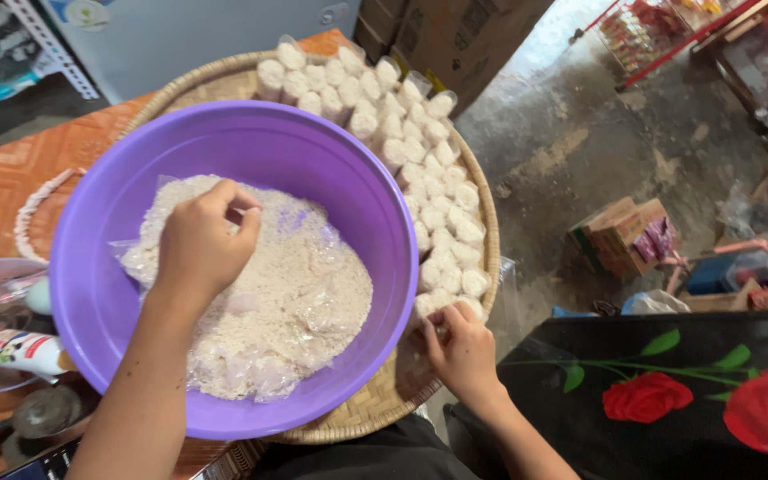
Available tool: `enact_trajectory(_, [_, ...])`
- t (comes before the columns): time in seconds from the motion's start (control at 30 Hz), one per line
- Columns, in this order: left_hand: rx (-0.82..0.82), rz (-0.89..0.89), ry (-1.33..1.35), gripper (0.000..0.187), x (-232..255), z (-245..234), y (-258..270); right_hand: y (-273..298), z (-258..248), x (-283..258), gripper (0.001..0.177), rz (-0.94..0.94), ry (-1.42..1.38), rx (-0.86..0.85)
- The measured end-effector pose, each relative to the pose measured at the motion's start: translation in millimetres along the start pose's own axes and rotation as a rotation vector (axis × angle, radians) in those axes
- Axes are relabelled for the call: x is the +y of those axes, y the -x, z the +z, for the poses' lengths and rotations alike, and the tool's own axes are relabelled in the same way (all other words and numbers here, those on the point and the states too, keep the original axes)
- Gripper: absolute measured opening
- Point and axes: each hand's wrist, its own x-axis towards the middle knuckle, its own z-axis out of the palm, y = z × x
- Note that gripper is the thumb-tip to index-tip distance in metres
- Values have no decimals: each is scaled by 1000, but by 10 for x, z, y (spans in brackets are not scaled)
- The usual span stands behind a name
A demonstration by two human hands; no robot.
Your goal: The person repeatedly scoops a white granular substance from a purple bowl, places it into small plastic bags, and ties each bag into a small bundle. The finished bundles are placed into a large woven basket beside the bowl. The process is repeated continuously throughout the clip.
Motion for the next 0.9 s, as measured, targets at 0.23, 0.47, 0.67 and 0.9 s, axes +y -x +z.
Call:
enact_trajectory(0.23, [-479,-97,33,21,33,177,28,-19,-69,-72,12,38,100,-70])
enact_trajectory(0.47, [-918,1,-85,42,252,319,135,-149,-291,-163,14,-75,-81,17])
enact_trajectory(0.67, [-909,146,-295,37,262,520,286,-417,-420,-232,11,-268,-298,48])
enact_trajectory(0.9, [-661,-54,-103,18,217,430,122,-1042,-521,-867,13,-458,-350,-275])
